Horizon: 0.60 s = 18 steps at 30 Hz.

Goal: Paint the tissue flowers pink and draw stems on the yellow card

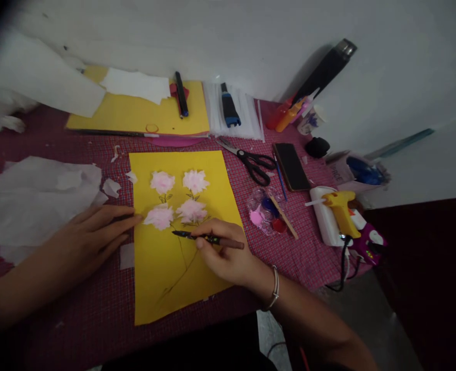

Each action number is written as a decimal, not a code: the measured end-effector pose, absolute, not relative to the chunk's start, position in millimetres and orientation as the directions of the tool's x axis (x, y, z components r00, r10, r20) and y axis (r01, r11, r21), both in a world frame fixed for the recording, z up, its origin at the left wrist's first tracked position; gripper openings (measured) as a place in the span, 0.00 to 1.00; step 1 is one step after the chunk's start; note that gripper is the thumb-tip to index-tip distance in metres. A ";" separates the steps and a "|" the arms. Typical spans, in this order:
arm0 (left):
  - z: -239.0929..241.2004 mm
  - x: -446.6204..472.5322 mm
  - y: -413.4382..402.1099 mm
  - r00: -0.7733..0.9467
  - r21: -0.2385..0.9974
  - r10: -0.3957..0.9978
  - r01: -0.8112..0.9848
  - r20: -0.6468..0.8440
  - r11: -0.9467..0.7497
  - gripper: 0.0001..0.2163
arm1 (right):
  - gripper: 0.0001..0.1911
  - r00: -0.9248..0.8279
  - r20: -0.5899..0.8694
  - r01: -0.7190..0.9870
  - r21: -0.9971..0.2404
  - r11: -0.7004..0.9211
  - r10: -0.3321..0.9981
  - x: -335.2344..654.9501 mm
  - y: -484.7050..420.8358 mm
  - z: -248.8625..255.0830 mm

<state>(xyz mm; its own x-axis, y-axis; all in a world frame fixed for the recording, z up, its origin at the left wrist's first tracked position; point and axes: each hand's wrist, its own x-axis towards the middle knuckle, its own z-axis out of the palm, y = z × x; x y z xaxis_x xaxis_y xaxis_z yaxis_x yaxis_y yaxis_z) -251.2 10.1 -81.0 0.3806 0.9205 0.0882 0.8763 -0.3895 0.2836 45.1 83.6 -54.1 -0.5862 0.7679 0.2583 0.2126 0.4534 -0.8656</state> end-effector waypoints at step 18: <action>-74.4 -254.0 14.5 0.414 0.240 0.897 0.865 0.153 -0.440 0.17 | 0.04 -0.237 0.119 -0.138 -0.987 0.088 0.964 51.0 107.2 -48.5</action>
<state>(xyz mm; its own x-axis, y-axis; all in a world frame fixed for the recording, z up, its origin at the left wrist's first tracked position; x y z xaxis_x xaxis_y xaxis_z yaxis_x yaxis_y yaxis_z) -254.0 14.5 -74.4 0.4142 0.8973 0.1527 0.8654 -0.4402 0.2395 51.0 107.2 -48.5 -0.2367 0.9643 0.1186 -0.1378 0.0875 -0.9866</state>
